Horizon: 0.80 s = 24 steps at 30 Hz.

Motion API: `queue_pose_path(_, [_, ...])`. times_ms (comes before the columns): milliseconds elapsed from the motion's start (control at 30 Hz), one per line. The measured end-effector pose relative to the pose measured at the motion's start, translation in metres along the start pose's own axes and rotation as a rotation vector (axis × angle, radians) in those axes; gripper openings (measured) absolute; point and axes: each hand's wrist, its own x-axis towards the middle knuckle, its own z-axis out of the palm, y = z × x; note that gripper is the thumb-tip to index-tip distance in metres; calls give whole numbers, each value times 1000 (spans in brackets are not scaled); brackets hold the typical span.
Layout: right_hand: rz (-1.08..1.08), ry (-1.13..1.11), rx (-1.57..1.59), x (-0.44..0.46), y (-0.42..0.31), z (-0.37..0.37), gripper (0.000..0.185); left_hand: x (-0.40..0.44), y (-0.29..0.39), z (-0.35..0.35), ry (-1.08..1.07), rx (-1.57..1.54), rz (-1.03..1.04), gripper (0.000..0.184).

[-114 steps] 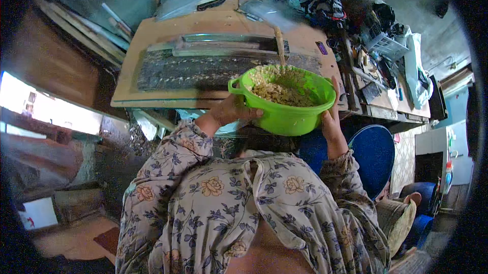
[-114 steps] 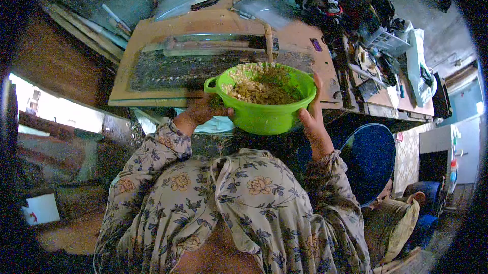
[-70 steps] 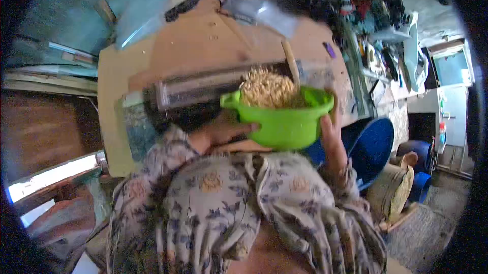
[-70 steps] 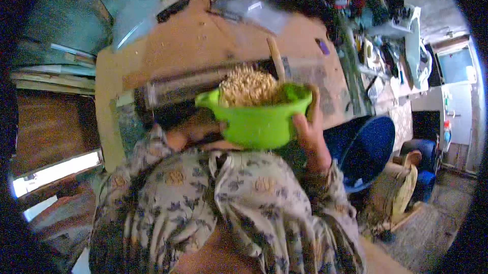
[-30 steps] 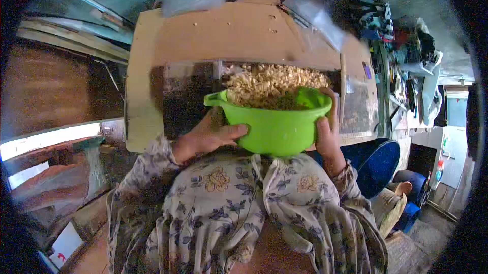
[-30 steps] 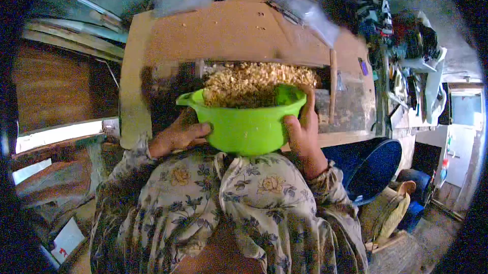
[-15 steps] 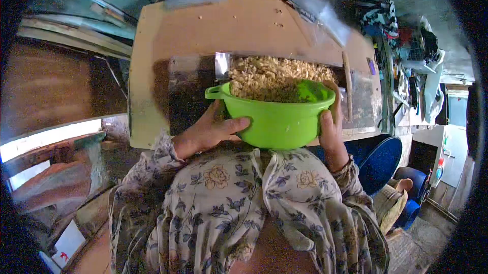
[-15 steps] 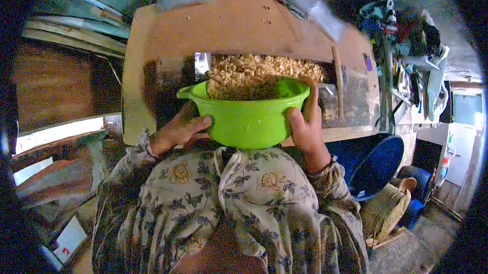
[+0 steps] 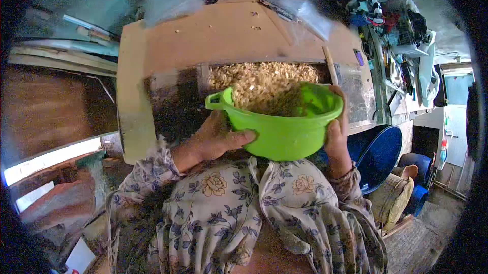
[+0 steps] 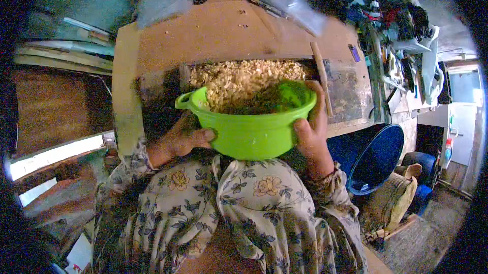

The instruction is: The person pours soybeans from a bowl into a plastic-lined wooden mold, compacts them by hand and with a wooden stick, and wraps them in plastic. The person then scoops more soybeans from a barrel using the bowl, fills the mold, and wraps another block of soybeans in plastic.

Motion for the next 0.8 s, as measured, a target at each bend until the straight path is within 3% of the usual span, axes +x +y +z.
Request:
queue_pose_path(33, [16, 8, -1, -4, 6, -6, 71, 5, -2, 4, -4, -7, -16, 46])
queue_pose_path(100, [-3, 47, -165, -9, 24, -25, 73, 21, -2, 10, -106, -330, -248, 42])
queue_pose_path(133, [-46, 60, -246, 1, 28, -32, 74, 27, -3, 11, -95, -113, -111, 42])
queue_pose_path(233, [24, 84, -153, -3, 27, -41, 75, 34, 1, 24, -110, -98, -172, 40])
queue_pose_path(333, [-6, 84, -161, -1, 26, -54, 74, 47, -5, 28, -122, -24, -80, 37])
queue_pose_path(433, [-39, 107, -150, 3, 14, -65, 71, 50, 7, 42, -158, -24, -114, 38])
queue_pose_path(467, [-61, 118, -156, 4, 10, -69, 69, 64, 0, 38, -152, 63, -45, 41])
queue_pose_path(500, [52, 161, -322, 6, 12, -72, 65, 78, -14, 35, -147, 147, 21, 45])
queue_pose_path(567, [-42, 107, -188, 6, 31, -86, 68, 88, -23, 36, -89, 76, 57, 51])
queue_pose_path(600, [-17, 127, -132, 4, 31, -88, 74, 89, -24, 38, -128, 374, 349, 51])
queue_pose_path(700, [-10, 114, -212, 2, 24, -94, 81, 83, -26, 50, -221, 329, 221, 47])
queue_pose_path(800, [-25, 121, -154, -1, 28, -105, 83, 84, -10, 60, -266, 178, -59, 45])
